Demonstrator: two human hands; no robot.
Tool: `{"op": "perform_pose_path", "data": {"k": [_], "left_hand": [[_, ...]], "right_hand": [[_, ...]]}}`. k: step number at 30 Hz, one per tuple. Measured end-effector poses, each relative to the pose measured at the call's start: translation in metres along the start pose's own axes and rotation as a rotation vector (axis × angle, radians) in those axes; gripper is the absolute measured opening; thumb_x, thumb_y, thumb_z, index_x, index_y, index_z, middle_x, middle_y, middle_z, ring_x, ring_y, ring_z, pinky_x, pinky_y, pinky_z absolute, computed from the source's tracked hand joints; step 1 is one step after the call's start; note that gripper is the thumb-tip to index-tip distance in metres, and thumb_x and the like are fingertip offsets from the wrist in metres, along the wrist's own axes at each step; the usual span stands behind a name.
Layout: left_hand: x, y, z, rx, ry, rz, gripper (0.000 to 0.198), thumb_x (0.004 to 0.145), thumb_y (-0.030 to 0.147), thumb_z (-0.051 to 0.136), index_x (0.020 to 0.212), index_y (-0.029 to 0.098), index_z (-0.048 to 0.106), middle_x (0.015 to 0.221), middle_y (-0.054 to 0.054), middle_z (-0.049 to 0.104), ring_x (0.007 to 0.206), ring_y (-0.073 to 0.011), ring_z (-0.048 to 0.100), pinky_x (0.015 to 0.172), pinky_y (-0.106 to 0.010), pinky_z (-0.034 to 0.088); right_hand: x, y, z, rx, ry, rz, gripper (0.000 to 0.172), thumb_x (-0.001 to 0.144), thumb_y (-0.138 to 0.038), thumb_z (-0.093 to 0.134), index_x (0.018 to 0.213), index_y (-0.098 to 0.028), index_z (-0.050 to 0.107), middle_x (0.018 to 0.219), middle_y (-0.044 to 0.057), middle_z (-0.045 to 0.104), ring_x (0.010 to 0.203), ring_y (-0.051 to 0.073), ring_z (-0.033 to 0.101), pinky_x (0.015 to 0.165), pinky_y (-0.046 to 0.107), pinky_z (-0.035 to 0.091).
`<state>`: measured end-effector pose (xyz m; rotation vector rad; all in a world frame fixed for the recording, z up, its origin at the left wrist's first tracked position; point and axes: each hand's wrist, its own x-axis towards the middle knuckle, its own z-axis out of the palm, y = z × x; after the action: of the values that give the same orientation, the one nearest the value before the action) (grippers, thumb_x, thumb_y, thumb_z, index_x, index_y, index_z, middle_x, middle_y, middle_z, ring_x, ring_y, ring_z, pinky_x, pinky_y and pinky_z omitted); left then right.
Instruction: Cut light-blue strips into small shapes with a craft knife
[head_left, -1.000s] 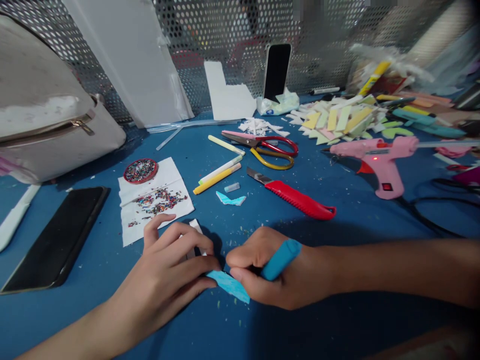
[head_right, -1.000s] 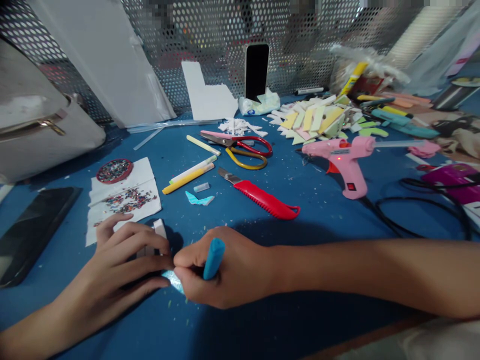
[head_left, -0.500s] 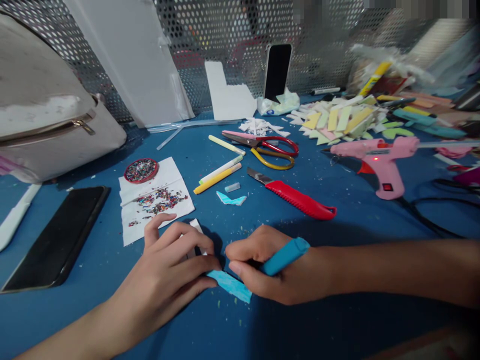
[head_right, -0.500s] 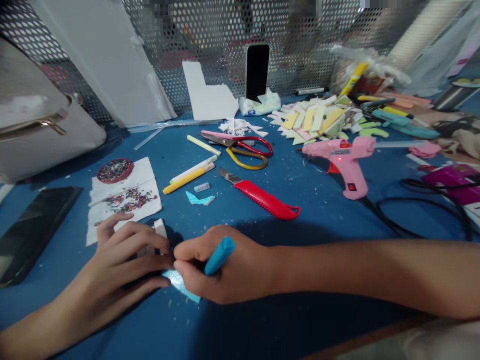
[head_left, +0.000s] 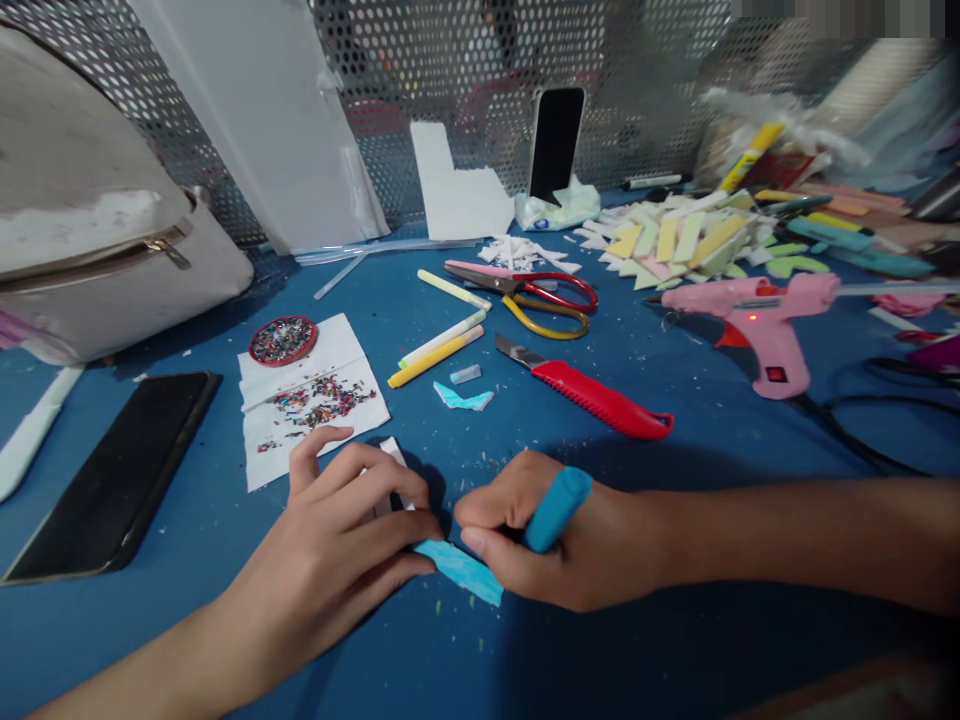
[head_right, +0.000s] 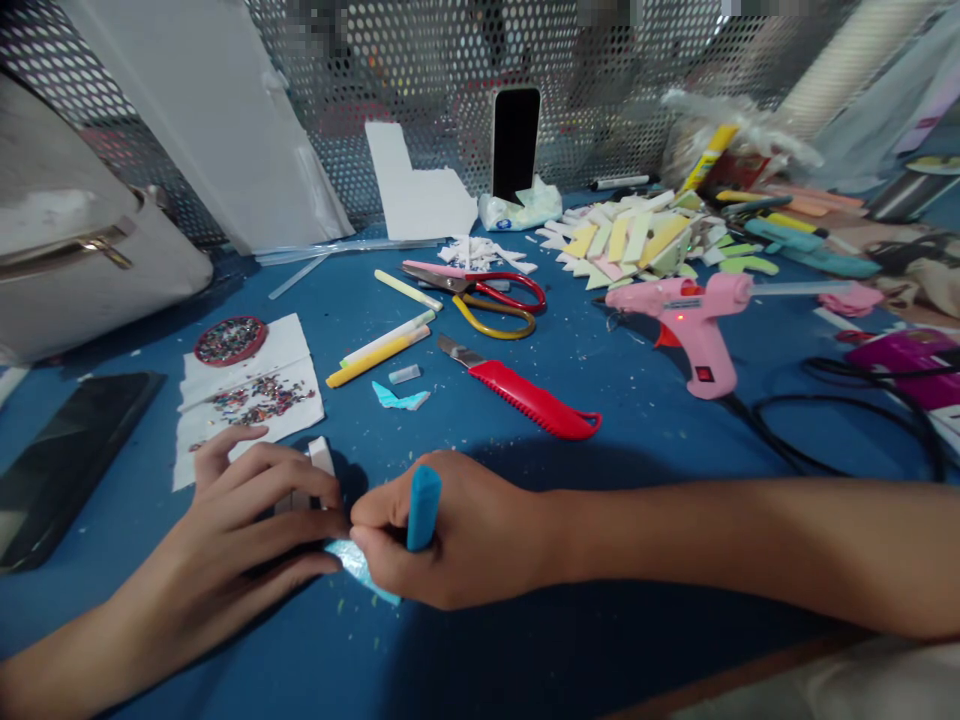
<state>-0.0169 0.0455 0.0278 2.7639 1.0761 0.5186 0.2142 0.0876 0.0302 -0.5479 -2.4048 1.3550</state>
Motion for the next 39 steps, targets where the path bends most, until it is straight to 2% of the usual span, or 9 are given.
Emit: {"op": "perform_pose_path", "data": {"k": [22,24,39], "left_hand": [[0.0002,0.0005,-0.0003,-0.010,-0.005,0.007,0.014,0.090,0.023,0.065,0.103,0.028,0.062,0.099,0.000,0.061,0.099,-0.0189,0.048,0.104,-0.047,0.016],[0.0002,0.0004,-0.0002,-0.010,-0.004,0.002,0.014,0.090,0.023,0.065,0.102,0.028,0.062,0.099,0.000,0.061,0.099,-0.0191,0.048,0.104,-0.047,0.015],[-0.0005,-0.0001,-0.0001,0.001,-0.002,0.013,0.016,0.089,0.024,0.066,0.104,0.027,0.061,0.100,0.000,0.060,0.099,-0.0187,0.047,0.105,-0.048,0.015]], "right_hand": [[0.0000,0.0011,-0.0005,0.000,0.002,0.007,0.031,0.089,-0.015,0.045,0.063,-0.017,0.028,0.056,-0.007,0.026,0.052,0.006,0.024,0.049,0.021,0.021],[-0.0004,0.0007,-0.0007,-0.006,0.005,0.059,0.032,0.090,-0.016,0.045,0.064,-0.018,0.027,0.056,-0.007,0.024,0.052,0.006,0.023,0.049,0.021,0.021],[-0.0002,0.0000,-0.0003,-0.024,0.008,0.031,0.032,0.089,-0.017,0.046,0.063,-0.017,0.029,0.056,-0.008,0.026,0.053,0.006,0.025,0.050,0.021,0.022]]}}
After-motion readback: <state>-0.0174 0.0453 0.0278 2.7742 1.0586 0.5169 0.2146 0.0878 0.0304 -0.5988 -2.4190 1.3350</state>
